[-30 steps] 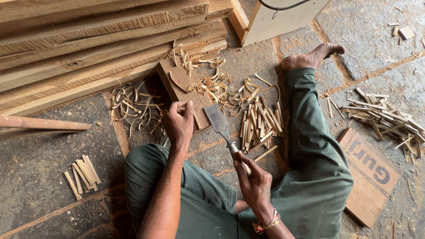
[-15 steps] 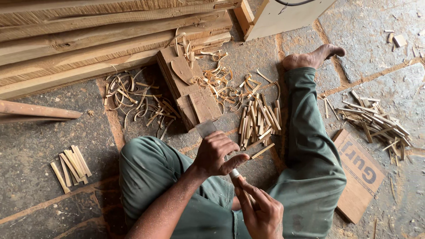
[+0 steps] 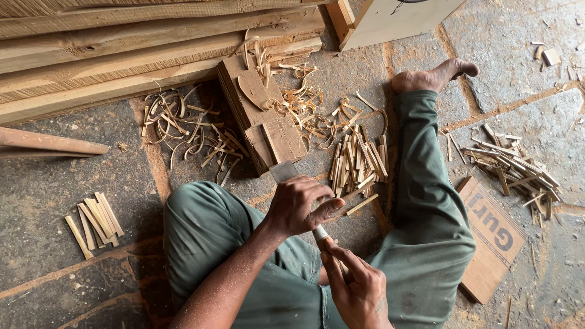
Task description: The person sits on the floor and uses a chisel to carve small wooden sticks, shaping them one by one and placing the finished pieces into a pile.
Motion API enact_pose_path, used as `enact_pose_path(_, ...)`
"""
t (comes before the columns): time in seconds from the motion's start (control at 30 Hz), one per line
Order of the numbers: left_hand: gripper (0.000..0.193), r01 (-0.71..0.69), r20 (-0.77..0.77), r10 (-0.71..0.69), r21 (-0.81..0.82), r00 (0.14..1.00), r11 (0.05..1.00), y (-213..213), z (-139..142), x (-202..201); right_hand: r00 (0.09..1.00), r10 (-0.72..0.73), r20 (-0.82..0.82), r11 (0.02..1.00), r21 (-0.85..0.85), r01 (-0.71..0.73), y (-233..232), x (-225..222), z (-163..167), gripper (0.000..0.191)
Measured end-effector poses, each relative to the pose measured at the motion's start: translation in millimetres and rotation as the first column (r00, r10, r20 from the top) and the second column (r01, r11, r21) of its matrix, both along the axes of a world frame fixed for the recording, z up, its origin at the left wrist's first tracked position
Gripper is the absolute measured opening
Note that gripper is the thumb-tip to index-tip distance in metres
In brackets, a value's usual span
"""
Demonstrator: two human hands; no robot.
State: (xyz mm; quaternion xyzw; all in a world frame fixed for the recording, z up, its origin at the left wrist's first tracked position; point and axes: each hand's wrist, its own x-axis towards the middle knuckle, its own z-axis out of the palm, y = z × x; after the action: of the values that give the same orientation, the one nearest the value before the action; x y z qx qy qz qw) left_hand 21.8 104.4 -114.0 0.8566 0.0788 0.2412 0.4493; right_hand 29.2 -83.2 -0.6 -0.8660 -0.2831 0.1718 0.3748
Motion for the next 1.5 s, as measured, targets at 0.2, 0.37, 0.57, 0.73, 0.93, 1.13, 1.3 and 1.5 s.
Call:
enact_pose_path(0.2, 0.090, 0.046, -0.076, -0.040, 0.067, 0.996, 0.997, 5.7, 2.0, 1.5, 0.999, 0.015, -0.030, 1.000, -0.015, -0.016, 4.1, -3.7, -2.8, 0.016)
enact_pose_path(0.37, 0.093, 0.038, -0.121, -0.024, 0.118, 0.992, 0.992, 11.3, -9.3, 4.3, 0.999, 0.035, -0.039, 0.995, 0.092, -0.031, 5.2, -5.2, -18.6, 0.012)
enact_pose_path(0.57, 0.098, 0.033, -0.126, 0.000, 0.256, 0.992, 0.966, 29.9, -32.4, 20.2, 0.999, 0.029, 0.033, 1.000, -0.002, -0.029, 15.5, 5.8, -43.5, 0.008)
enact_pose_path(0.73, 0.096, 0.032, -0.142, 0.009, 0.286, 0.990, 0.958, 42.3, -43.0, 28.7, 0.995, 0.049, 0.088, 0.997, 0.056, -0.054, 23.9, 9.7, -49.9, 0.008)
enact_pose_path(0.93, 0.094, 0.013, -0.170, 0.033, 0.264, 0.985, 0.965, 50.9, -51.8, 35.1, 0.980, 0.098, 0.174, 0.982, 0.145, -0.124, 38.8, 17.2, -53.5, 0.007)
enact_pose_path(1.13, 0.091, 0.007, -0.228, 0.069, 0.318, 0.971, 0.948, 85.6, -63.5, 55.3, 0.991, 0.075, 0.112, 0.992, 0.093, -0.086, 64.8, 29.5, -64.3, 0.007)
enact_pose_path(1.3, 0.082, 0.003, -0.173, 0.071, 0.396, 0.982, 0.918, 95.1, -54.8, 58.8, 0.989, 0.078, 0.124, 0.987, 0.127, -0.093, 70.2, 36.0, -71.5, 0.010)
enact_pose_path(1.5, 0.041, -0.623, 0.191, 0.613, -0.013, 0.766, 0.782, 63.0, -13.1, 18.4, 0.999, -0.004, 0.039, 0.950, 0.311, -0.009, 59.5, 34.2, -73.3, 0.016)
